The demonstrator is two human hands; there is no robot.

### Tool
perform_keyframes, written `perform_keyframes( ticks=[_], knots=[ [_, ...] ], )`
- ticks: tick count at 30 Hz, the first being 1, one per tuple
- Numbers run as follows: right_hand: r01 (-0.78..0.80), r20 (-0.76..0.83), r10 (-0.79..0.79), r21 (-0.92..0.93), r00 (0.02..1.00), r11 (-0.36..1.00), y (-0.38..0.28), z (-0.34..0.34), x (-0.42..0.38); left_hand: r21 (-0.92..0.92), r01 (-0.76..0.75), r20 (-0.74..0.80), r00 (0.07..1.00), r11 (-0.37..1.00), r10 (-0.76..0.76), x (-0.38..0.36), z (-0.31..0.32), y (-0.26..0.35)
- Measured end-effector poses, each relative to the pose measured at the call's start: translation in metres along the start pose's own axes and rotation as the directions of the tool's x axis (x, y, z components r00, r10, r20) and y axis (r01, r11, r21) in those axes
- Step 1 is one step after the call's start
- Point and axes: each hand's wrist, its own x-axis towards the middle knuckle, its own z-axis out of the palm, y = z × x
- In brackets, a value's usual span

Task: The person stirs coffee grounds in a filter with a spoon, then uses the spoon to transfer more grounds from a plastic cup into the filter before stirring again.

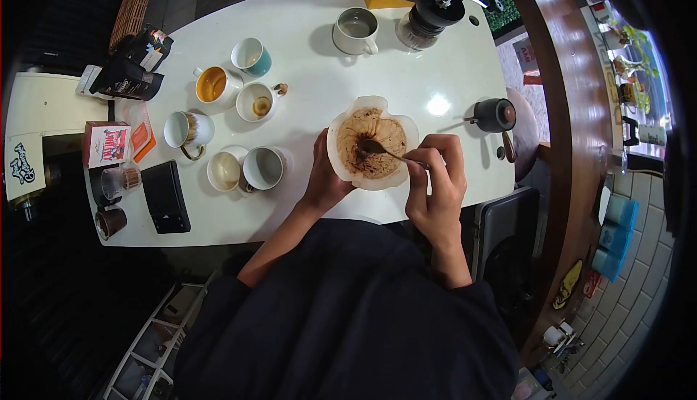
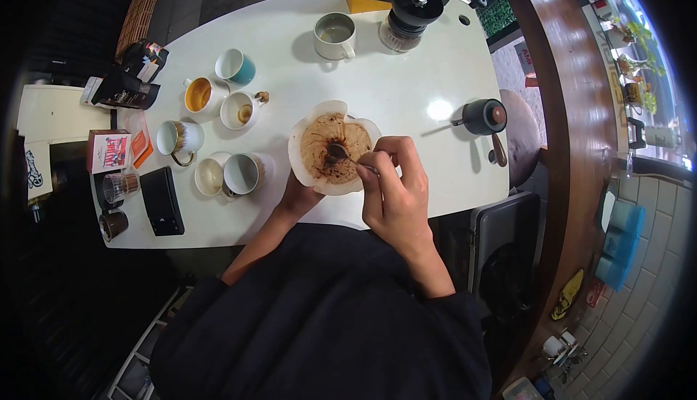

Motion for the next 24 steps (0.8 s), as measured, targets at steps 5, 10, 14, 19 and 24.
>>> perform_keyframes(
  ticks=[5, 10, 14, 19, 24],
  knots=[
    [0.024, 0.046, -0.022, -0.035, 0.999, 0.999, 0.005, 0.008, 0.001, 0.036, 0.006, -0.010, 1.000, 0.999, -0.005, 0.000, 0.000, -0.003],
    [0.049, 0.092, -0.048, -0.001, 0.995, 0.999, -0.009, 0.000, -0.002, 0.049, 0.017, 0.034, 0.999, 0.999, -0.018, 0.002, -0.001, -0.003],
    [0.041, 0.063, -0.042, 0.018, 0.997, 0.999, -0.012, -0.009, -0.001, 0.014, 0.023, 0.013, 1.000, 1.000, -0.023, 0.000, 0.001, -0.004],
    [0.065, -0.002, -0.065, -0.030, 0.998, 0.997, -0.001, -0.004, 0.001, 0.031, -0.003, -0.009, 1.000, 1.000, 0.003, -0.002, 0.001, -0.005],
    [0.097, 0.057, -0.090, -0.136, 0.994, 0.986, 0.007, 0.010, -0.003, 0.002, 0.005, -0.002, 1.000, 1.000, -0.005, 0.002, 0.000, 0.000]
  ],
)
